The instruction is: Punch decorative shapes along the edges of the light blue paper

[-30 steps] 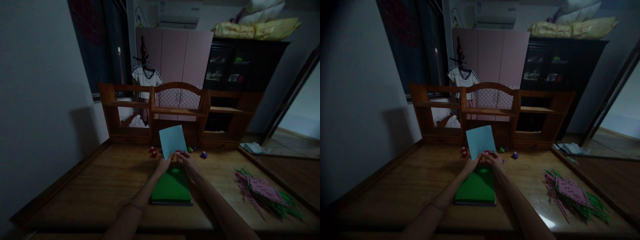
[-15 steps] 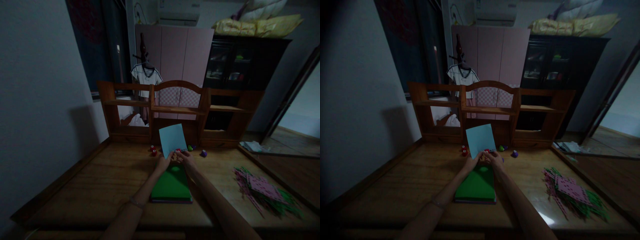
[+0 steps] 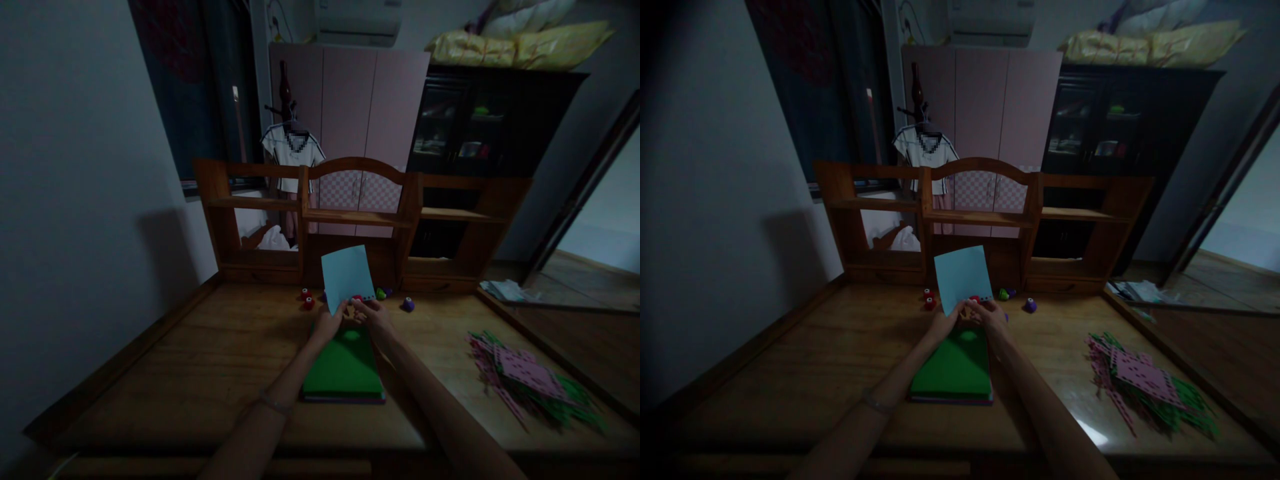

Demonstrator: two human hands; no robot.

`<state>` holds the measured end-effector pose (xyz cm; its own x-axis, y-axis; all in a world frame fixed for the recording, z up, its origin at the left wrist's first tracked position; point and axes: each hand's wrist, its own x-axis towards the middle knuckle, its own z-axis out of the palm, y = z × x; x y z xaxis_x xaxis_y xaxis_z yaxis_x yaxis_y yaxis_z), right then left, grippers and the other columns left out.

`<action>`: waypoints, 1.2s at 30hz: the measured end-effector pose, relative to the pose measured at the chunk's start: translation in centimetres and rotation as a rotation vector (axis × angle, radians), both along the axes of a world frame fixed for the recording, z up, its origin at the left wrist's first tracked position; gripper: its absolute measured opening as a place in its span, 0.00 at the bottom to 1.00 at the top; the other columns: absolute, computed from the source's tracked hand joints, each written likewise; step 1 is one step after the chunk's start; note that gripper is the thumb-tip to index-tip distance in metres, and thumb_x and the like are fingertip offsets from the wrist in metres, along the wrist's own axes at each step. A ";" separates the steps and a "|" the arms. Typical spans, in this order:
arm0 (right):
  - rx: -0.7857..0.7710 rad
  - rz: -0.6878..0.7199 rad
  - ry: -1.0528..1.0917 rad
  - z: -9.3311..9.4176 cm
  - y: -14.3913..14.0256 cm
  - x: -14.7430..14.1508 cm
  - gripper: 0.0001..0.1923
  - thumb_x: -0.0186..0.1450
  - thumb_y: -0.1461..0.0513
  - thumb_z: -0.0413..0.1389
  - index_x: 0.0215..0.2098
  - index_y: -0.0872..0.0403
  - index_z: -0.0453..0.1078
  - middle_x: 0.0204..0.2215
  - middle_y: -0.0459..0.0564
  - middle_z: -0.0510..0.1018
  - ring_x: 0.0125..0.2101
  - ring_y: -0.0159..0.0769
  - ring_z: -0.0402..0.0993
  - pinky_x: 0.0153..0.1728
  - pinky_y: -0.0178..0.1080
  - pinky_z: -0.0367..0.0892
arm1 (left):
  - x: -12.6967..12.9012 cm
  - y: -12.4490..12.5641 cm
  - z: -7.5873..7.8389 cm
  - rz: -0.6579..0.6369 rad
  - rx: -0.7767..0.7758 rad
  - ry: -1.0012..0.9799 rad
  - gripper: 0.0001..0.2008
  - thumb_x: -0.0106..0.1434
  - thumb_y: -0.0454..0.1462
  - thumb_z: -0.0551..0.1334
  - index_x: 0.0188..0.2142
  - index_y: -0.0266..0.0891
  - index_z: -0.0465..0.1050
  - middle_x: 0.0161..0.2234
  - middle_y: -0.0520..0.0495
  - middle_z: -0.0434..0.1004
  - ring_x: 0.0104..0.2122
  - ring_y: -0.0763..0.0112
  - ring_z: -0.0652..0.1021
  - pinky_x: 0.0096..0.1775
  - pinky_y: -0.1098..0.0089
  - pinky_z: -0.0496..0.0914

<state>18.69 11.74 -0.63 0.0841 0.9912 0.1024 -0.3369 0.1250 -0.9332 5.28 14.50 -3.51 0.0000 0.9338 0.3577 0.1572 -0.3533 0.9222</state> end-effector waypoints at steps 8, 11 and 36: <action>-0.027 -0.008 0.009 0.0 0.0 0.0 0.17 0.46 0.56 0.67 0.32 0.56 0.73 0.27 0.48 0.75 0.24 0.30 0.70 0.24 0.32 0.65 | 0.1 0.3 -0.2 0.006 -0.020 -0.012 0.19 0.58 0.50 0.57 0.34 0.35 0.74 0.30 0.44 0.77 0.30 0.65 0.77 0.34 0.69 0.68; -0.033 -0.013 0.017 0.2 -0.1 0.0 0.18 0.45 0.55 0.67 0.31 0.56 0.73 0.27 0.48 0.75 0.24 0.31 0.71 0.24 0.33 0.66 | 0.2 0.4 -0.4 0.008 -0.038 -0.048 0.20 0.58 0.50 0.57 0.36 0.35 0.74 0.31 0.43 0.77 0.31 0.66 0.77 0.34 0.70 0.68; -0.034 0.002 -0.012 0.2 0.0 0.2 0.17 0.46 0.54 0.67 0.30 0.56 0.74 0.27 0.49 0.75 0.23 0.30 0.70 0.23 0.33 0.64 | 0.0 0.4 -0.5 -0.003 -0.001 -0.081 0.19 0.58 0.50 0.58 0.37 0.36 0.73 0.34 0.43 0.77 0.34 0.64 0.76 0.37 0.68 0.68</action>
<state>18.93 11.75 -0.45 0.0812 0.9943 0.0693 -0.3256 0.0922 -0.9410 5.32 14.87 -3.97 -0.0257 0.9343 0.3555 0.0807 -0.3525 0.9323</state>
